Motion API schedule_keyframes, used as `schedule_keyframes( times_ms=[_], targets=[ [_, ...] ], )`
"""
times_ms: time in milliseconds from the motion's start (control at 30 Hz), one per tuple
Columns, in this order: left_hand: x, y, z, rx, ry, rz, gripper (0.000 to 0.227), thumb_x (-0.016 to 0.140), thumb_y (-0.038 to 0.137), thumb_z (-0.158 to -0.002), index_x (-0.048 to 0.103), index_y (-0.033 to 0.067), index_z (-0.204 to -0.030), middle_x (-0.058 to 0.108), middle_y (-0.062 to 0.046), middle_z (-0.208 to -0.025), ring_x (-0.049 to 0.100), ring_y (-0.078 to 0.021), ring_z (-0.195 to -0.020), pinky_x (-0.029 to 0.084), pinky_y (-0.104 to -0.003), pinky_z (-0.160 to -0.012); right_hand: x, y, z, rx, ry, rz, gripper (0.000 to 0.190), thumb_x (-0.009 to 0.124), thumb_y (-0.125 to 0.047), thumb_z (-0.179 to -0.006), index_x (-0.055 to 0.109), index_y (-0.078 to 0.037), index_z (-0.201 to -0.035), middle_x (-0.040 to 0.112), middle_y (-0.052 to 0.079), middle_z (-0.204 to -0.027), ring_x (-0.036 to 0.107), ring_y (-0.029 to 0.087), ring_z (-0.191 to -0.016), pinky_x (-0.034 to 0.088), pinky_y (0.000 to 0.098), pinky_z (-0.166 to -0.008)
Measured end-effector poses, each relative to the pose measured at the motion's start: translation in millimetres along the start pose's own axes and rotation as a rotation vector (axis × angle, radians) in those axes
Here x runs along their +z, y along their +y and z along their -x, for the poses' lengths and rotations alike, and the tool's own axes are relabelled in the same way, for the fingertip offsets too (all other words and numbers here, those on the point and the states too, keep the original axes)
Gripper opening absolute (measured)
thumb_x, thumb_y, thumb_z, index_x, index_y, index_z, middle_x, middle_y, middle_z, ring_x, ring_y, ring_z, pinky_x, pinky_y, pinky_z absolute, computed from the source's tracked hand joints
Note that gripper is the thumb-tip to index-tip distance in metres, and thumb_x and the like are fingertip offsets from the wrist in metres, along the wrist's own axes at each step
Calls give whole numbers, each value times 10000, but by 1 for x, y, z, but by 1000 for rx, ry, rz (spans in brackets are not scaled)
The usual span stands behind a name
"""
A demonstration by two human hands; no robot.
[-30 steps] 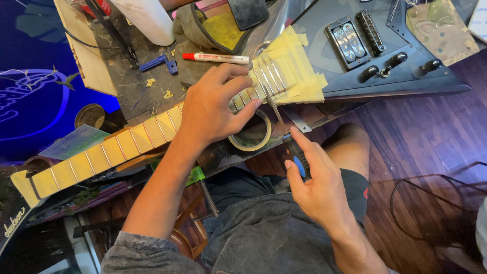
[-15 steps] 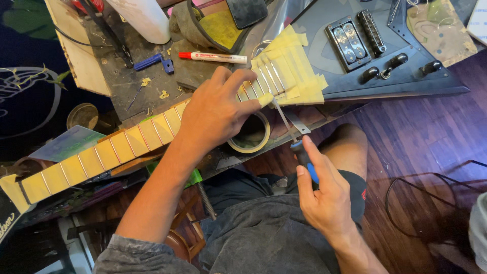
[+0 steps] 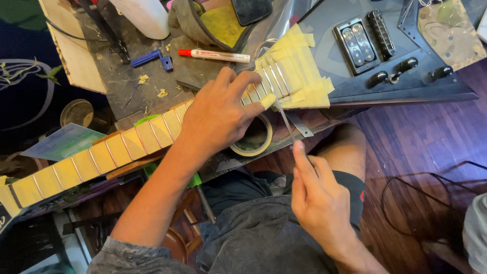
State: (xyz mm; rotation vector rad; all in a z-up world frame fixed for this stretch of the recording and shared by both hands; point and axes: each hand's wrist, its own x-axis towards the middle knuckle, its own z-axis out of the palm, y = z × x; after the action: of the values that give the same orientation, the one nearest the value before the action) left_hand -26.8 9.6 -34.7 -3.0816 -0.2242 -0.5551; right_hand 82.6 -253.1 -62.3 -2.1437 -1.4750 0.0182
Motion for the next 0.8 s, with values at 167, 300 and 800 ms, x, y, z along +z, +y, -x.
schedule_keyframes(
  times_ms=[167,300,800],
  targets=[
    [-2,2,0,2,78,55,72,759,159,-932,725,96,-937,597,-144,-1305,519,-364,-935,511,-487,-595,6,-20,-48,30,-15,111,580,658,-141,-1012,576,-211,-1582,642,49,-1211,634,383,-692,478,519,-441],
    [-2,2,-1,-12,51,33,69,774,197,-917,737,139,-918,597,-131,-1291,522,-349,-951,521,-464,-568,-9,-7,-11,57,-63,4,526,656,-141,-1029,594,-166,-1551,670,53,-1241,696,279,-839,515,459,-478],
    [-6,5,-6,-94,51,125,208,801,234,-954,714,80,-845,585,-154,-1258,522,-376,-963,525,-508,-590,-8,-8,-4,46,-33,193,528,671,-200,-999,618,-258,-1522,678,-2,-1215,670,255,-630,475,435,-399]
  ],
)
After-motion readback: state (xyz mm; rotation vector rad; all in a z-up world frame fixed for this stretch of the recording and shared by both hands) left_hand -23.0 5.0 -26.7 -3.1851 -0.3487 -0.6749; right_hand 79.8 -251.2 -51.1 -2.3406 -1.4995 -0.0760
